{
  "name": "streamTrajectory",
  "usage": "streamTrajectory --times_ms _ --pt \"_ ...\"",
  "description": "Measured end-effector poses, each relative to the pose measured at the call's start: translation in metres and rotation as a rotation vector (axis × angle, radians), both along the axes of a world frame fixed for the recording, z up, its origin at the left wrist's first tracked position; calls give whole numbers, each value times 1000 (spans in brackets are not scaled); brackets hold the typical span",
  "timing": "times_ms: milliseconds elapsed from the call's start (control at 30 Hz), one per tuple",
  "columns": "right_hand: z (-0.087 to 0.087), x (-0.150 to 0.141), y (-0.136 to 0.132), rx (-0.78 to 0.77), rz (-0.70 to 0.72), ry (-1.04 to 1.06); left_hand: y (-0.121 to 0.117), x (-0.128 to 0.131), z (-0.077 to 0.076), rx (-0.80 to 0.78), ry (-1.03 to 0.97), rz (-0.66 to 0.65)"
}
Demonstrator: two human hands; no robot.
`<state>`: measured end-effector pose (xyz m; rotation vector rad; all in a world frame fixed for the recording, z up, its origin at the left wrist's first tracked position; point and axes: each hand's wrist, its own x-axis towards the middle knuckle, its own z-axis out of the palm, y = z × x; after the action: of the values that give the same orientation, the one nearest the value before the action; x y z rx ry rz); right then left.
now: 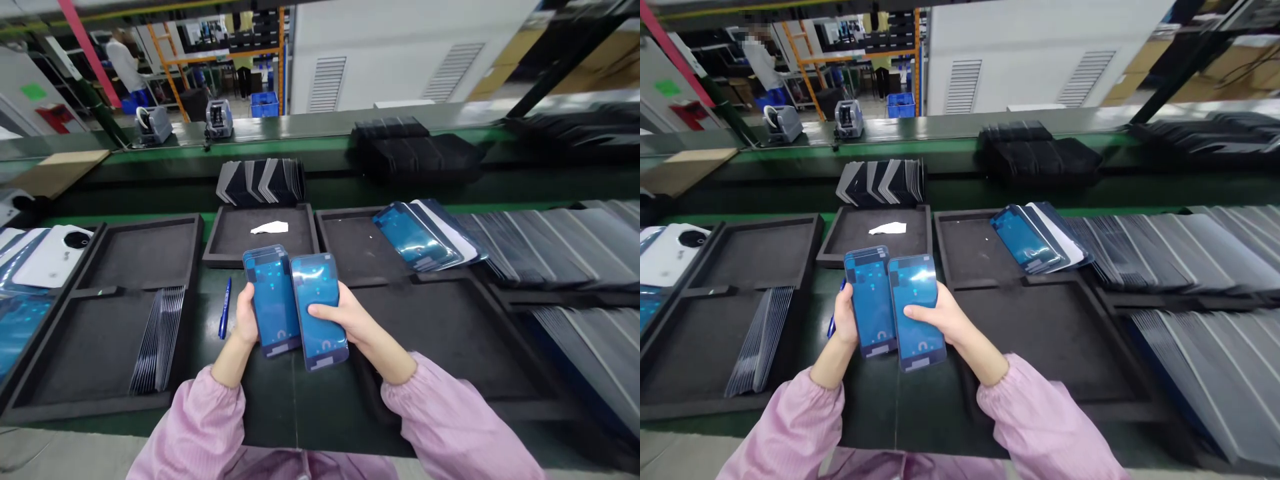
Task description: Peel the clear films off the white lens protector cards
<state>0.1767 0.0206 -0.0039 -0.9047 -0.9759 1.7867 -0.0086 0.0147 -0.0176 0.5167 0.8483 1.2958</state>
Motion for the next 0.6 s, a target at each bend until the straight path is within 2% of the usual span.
streamTrajectory --times_ms 67,167,233,367,533,600 --pt "3 -1 0 -19 -13 48 -1 1 2 35 -13 -52" --pt "9 -4 1 -83 -32 123 -1 1 8 58 -85 -223" --pt "10 -6 1 -139 -38 162 -1 2 11 53 -122 -281" --pt "11 -8 1 -185 -54 169 1 3 9 35 -120 -283" --pt "13 -7 0 -120 -90 136 3 3 3 38 -25 -152" --pt "13 -6 1 -130 -100 138 3 3 3 30 -23 -158"
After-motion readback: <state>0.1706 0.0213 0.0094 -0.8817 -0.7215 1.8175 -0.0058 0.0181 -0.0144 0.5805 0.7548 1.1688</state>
